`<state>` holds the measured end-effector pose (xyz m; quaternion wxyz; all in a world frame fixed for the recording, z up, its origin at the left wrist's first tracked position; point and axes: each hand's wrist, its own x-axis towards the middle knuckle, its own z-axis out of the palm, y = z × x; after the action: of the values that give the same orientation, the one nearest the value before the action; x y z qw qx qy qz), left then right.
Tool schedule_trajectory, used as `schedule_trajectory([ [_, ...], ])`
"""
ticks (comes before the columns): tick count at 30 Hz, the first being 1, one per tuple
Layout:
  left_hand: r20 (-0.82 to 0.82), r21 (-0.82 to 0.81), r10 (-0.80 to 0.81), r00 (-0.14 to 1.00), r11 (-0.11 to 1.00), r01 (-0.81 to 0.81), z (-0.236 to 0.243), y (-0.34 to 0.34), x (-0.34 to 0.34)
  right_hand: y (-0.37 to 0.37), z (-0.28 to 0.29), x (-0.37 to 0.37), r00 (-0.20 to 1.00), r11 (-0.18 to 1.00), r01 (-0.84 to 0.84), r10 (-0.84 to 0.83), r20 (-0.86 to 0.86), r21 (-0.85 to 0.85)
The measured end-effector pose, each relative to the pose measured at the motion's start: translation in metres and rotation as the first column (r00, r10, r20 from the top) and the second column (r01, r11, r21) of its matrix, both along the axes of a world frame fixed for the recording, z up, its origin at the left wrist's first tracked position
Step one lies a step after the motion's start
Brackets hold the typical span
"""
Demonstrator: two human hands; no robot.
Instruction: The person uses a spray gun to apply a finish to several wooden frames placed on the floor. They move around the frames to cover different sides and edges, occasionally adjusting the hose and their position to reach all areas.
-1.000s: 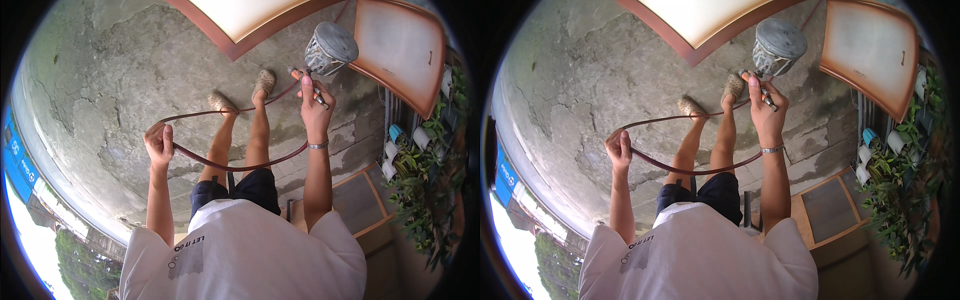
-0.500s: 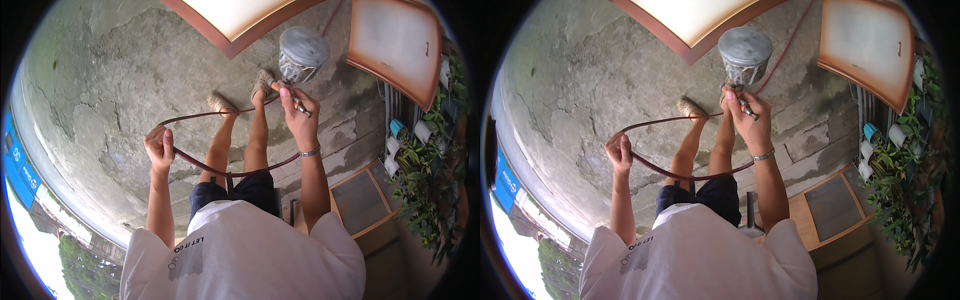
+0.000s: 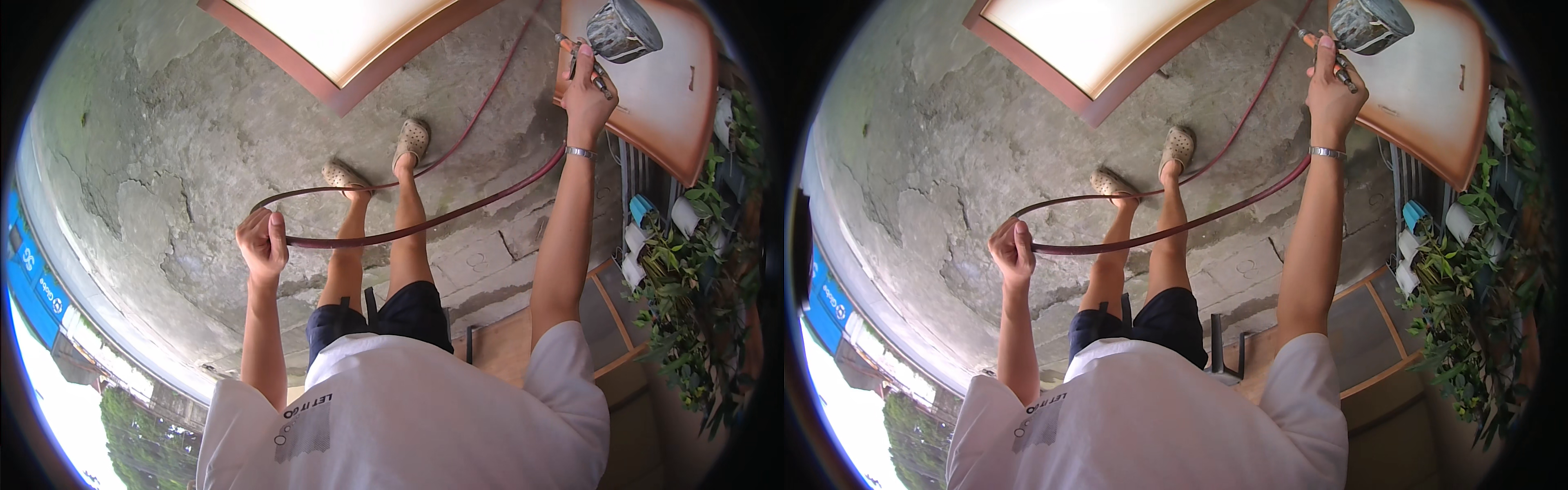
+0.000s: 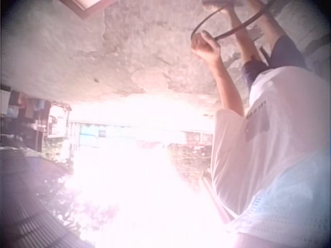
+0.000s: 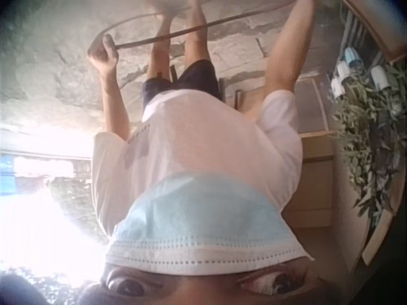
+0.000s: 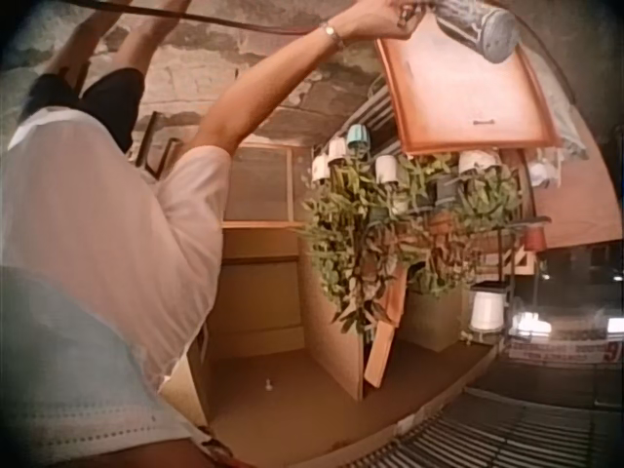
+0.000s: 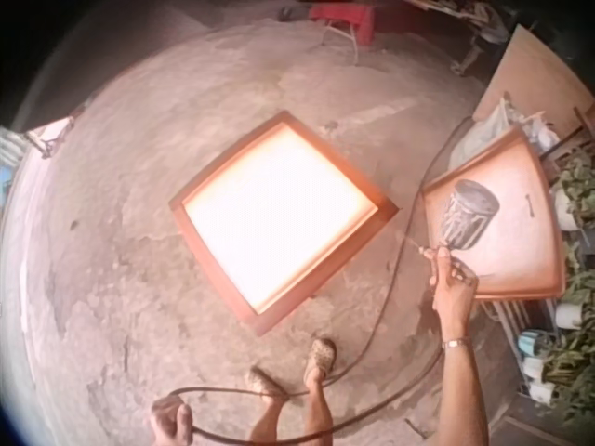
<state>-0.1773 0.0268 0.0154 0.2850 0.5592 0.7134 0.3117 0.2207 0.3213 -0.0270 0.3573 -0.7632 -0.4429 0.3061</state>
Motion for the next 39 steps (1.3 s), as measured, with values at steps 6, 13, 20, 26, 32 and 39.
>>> schedule_trajectory([
  [6, 0.006, 0.009, -0.003, 1.0, 1.0, 0.003, -0.005, 0.023, 0.016, 0.052, 0.001, 0.038, 0.995, 0.985, 0.07, -0.082, 0.065, 0.159],
  [13, -0.011, 0.022, 0.003, 1.0, 1.0, -0.002, -0.004, 0.014, 0.008, 0.003, 0.003, 0.005, 0.992, 0.993, 0.118, -0.118, -0.036, -0.009],
  [20, 0.006, 0.028, -0.006, 1.0, 1.0, 0.006, 0.001, -0.015, -0.025, -0.12, 0.01, -0.057, 0.987, 0.98, -0.153, 0.144, -0.078, -0.127],
  [26, 0.022, 0.044, -0.017, 1.0, 0.999, 0.016, 0.005, -0.038, -0.044, -0.191, 0.008, -0.101, 0.931, 0.949, -0.316, 0.305, -0.199, -0.022],
  [32, 0.019, 0.048, -0.035, 0.999, 0.998, 0.034, 0.005, -0.057, -0.054, -0.243, 0.021, -0.129, 0.855, 0.882, -0.468, 0.437, -0.28, -0.052],
  [39, 0.049, 0.045, -0.054, 0.997, 0.998, 0.052, 0.008, -0.06, -0.05, -0.259, 0.035, -0.13, 0.782, 0.813, -0.566, 0.476, -0.403, -0.137],
])
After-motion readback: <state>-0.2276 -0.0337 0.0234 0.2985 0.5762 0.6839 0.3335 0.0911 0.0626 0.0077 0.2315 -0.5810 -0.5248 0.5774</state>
